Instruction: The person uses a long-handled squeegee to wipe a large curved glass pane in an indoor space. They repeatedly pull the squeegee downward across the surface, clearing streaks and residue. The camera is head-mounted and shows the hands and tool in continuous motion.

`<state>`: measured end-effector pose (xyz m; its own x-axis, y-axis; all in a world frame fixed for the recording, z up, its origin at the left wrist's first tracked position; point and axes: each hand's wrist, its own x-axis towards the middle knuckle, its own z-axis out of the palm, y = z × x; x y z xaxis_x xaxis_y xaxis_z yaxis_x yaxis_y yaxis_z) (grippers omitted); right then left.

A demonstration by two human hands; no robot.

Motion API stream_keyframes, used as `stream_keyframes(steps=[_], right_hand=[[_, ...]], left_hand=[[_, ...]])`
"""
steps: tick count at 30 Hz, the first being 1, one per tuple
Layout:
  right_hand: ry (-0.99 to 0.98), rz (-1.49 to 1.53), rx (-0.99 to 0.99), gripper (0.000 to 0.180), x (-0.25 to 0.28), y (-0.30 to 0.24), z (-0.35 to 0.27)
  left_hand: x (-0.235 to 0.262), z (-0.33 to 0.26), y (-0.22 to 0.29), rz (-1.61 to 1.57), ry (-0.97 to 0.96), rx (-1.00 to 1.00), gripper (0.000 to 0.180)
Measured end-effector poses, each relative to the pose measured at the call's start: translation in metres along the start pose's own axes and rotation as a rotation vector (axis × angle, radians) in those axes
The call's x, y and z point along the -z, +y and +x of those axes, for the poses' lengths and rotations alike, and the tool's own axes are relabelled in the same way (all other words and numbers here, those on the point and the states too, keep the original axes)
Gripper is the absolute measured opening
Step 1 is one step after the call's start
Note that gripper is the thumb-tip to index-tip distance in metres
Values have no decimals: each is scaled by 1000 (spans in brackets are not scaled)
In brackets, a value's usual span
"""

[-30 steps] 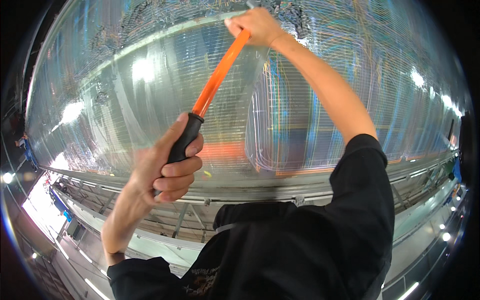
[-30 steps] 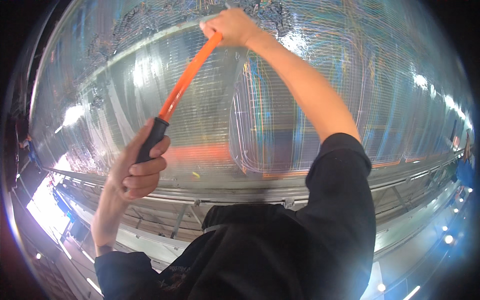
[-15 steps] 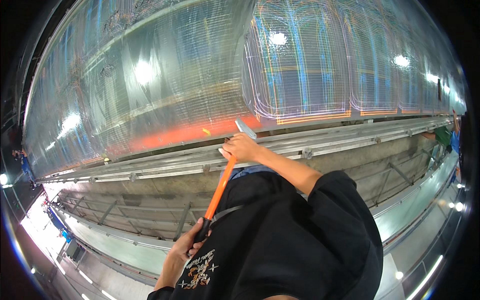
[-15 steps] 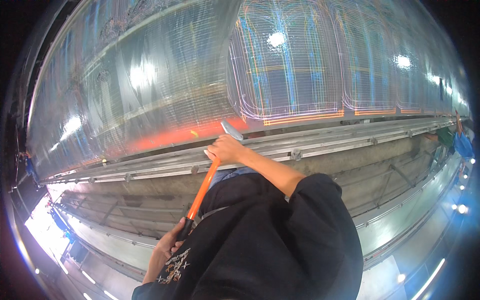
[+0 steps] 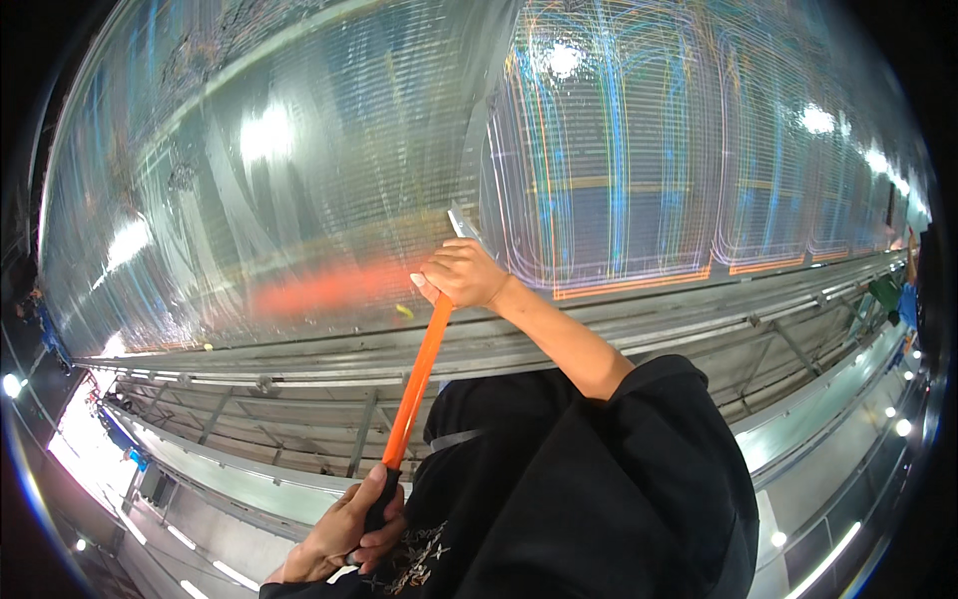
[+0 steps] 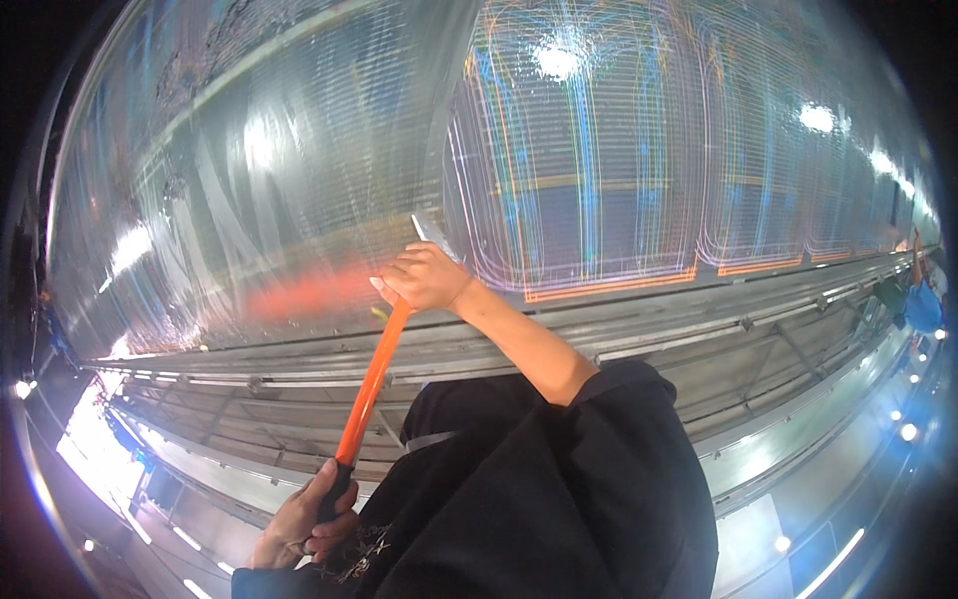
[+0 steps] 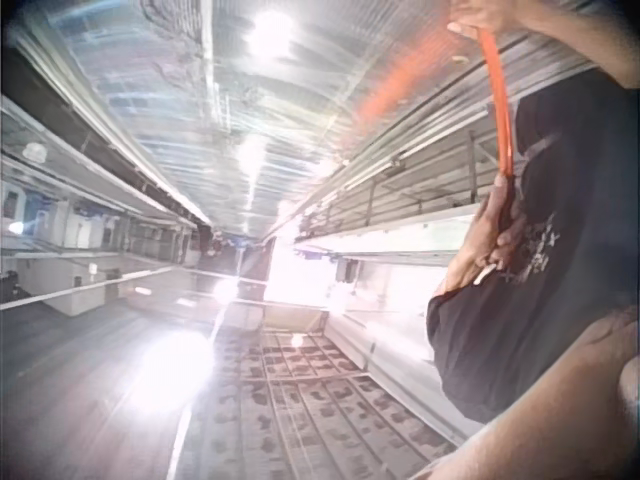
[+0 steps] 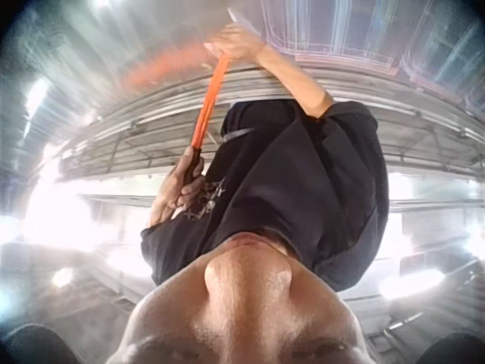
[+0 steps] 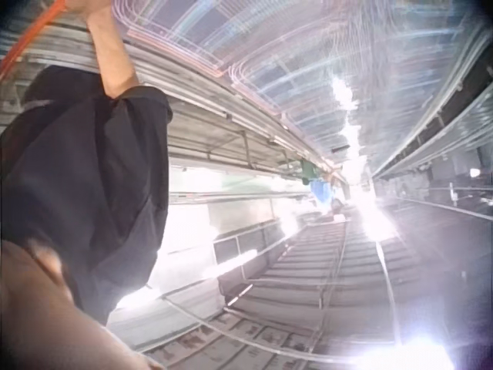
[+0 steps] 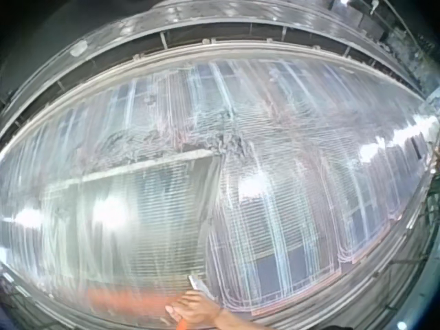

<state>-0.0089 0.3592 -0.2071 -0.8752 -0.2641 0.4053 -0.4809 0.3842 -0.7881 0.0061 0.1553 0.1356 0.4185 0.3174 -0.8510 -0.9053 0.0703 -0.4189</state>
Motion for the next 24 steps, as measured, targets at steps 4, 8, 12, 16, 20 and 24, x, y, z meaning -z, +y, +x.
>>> stream_keyframes(steps=[4,8,12,16,20,24], right_hand=[[128,-21,-1,39,14,48,55],[144,-118,-36,40,49,107,120],[251,-115,142,41,99,190,210],[61,-247,189,34,151,250,253],[-181,-226,-3,44,136,216,237],[-192,-199,56,43,61,123,140]], left_hand=[[-30,-29,76,-37,75,60,63],[-70,-54,166,-36,100,98,65],[-94,-46,228,-45,44,-37,66],[-89,-6,280,-262,-259,-183,61],[-65,19,237,-208,-265,-276,54],[7,32,106,-247,-290,-276,54]])
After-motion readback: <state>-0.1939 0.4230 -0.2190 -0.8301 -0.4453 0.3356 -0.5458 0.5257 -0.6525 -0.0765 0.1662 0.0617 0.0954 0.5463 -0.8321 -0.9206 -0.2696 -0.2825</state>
